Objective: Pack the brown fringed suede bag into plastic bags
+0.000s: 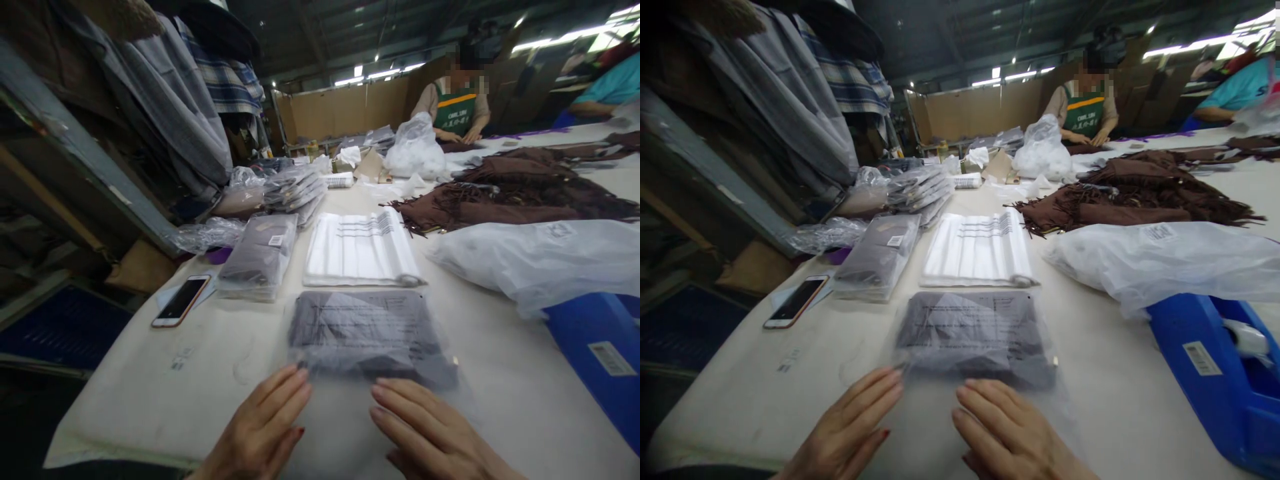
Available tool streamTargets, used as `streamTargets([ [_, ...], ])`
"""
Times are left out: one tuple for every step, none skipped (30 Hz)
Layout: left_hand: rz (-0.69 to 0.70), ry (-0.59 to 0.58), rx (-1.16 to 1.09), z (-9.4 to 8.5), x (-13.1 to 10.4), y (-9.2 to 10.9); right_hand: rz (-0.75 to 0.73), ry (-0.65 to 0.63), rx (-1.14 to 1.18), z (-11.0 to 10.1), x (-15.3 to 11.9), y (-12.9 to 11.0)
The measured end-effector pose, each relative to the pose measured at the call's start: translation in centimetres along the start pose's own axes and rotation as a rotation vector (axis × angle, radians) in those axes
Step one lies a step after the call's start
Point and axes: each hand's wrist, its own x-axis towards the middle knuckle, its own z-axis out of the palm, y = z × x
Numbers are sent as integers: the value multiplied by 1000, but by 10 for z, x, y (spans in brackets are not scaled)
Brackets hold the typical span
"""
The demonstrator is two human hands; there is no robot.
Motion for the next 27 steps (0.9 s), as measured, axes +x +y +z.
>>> streamTargets([
  [75, -46, -10, 6, 13, -6, -70, -56, -22, 8, 10, 7],
  [147, -91, -11, 14, 23, -12, -92, -127, -44, 16, 14, 14],
  [204, -139, -13, 23, 30, -17, -93, -191, -66, 24, 13, 22],
  [243, -171, -22, 31, 34, -22, -71, -247, -77, 30, 9, 29],
  [261, -192, -38, 39, 35, -26, -37, -299, -79, 34, 3, 35],
  [263, -202, -60, 44, 34, -29, -9, -336, -72, 36, -4, 40],
  [260, -200, -85, 46, 30, -31, 17, -363, -54, 35, -10, 44],
  [258, -198, -108, 47, 25, -34, 40, -385, -27, 32, -16, 47],
  [262, -197, -125, 45, 19, -36, 56, -395, 6, 27, -22, 49],
  [271, -203, -133, 41, 13, -39, 62, -381, 34, 20, -29, 52],
  [276, -215, -134, 35, 5, -42, 61, -347, 48, 13, -36, 55],
  [270, -228, -126, 29, -2, -45, 58, -300, 37, 6, -45, 58],
  [253, -238, -109, 23, -9, -49, 50, -254, -1, -1, -55, 63],
  [230, -244, -86, 17, -16, -53, 41, -215, -65, -9, -65, 67],
  [211, -248, -59, 11, -21, -57, 31, -194, -137, -15, -75, 71],
  [211, -251, -29, 6, -24, -61, 18, -197, -202, -22, -84, 74],
  [231, -254, 3, 2, -26, -64, -6, -216, -246, -27, -90, 76],
  [266, -266, 36, -1, -26, -67, -36, -242, -264, -32, -94, 77],
  [306, -275, 62, -3, -23, -68, -69, -271, -257, -35, -95, 78],
  [336, -278, 81, -4, -20, -68, -97, -299, -232, -37, -93, 77],
  [355, -270, 87, -3, -16, -68, -121, -324, -195, -38, -89, 77],
  [365, -258, 83, -2, -12, -66, -134, -343, -153, -38, -84, 76],
  [372, -249, 72, 1, -10, -64, -141, -361, -105, -36, -78, 75],
  [373, -241, 48, 6, -9, -63, -140, -385, -51, -35, -72, 75],
  [352, -227, 12, 11, -10, -61, -126, -411, 13, -33, -67, 75],
  [300, -209, -39, 17, -13, -60, -86, -416, 87, -30, -63, 75],
  [219, -181, -111, 24, -19, -61, -15, -401, 169, -28, -60, 76],
])
